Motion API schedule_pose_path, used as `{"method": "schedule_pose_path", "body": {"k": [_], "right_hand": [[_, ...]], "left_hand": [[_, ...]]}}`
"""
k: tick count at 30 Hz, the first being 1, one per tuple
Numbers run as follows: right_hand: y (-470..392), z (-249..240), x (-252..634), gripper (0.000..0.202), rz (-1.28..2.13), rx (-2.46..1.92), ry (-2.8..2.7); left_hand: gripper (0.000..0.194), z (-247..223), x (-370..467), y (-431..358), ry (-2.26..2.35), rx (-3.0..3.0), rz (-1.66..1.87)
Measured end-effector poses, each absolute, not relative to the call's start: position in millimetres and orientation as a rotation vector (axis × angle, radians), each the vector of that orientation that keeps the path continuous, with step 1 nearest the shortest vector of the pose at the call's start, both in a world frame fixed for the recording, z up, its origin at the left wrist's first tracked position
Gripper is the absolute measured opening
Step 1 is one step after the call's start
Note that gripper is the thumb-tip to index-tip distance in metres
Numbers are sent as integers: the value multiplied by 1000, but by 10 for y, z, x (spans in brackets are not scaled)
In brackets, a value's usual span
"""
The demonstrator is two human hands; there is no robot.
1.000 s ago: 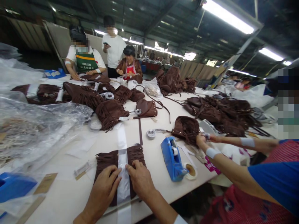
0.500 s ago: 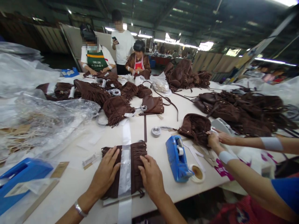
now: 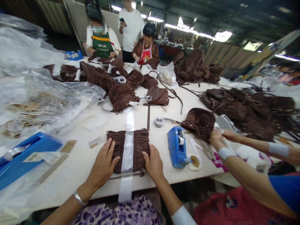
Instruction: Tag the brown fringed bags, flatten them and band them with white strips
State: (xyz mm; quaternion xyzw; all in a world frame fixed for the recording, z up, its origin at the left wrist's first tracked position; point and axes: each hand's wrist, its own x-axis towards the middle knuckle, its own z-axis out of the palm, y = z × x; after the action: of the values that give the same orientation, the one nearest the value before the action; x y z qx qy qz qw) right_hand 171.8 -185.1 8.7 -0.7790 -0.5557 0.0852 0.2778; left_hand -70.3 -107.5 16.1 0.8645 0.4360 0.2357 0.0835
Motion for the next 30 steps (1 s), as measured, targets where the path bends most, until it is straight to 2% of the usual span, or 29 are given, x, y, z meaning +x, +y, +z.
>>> {"method": "schedule_pose_path", "body": {"k": [4, 9, 20, 24, 30], "right_hand": [[-1870, 138, 1645, 58, 155, -2070, -1617], [-1898, 67, 1551, 54, 226, -2137, -1808], [-1942, 55, 1623, 53, 164, -2134, -1782], [-1837, 251, 1704, 56, 82, -2019, -1740], [-1390, 366, 1669, 61, 72, -1930, -1938]], "left_hand": [[64, 22, -677, -1070, 1307, 2656, 582], [55, -116, -705, -1063, 1348, 2725, 423], [52, -244, -745, -1053, 1392, 2732, 497], [58, -138, -714, -924, 1337, 2735, 652], [76, -73, -486, -546, 1281, 2845, 803]]}}
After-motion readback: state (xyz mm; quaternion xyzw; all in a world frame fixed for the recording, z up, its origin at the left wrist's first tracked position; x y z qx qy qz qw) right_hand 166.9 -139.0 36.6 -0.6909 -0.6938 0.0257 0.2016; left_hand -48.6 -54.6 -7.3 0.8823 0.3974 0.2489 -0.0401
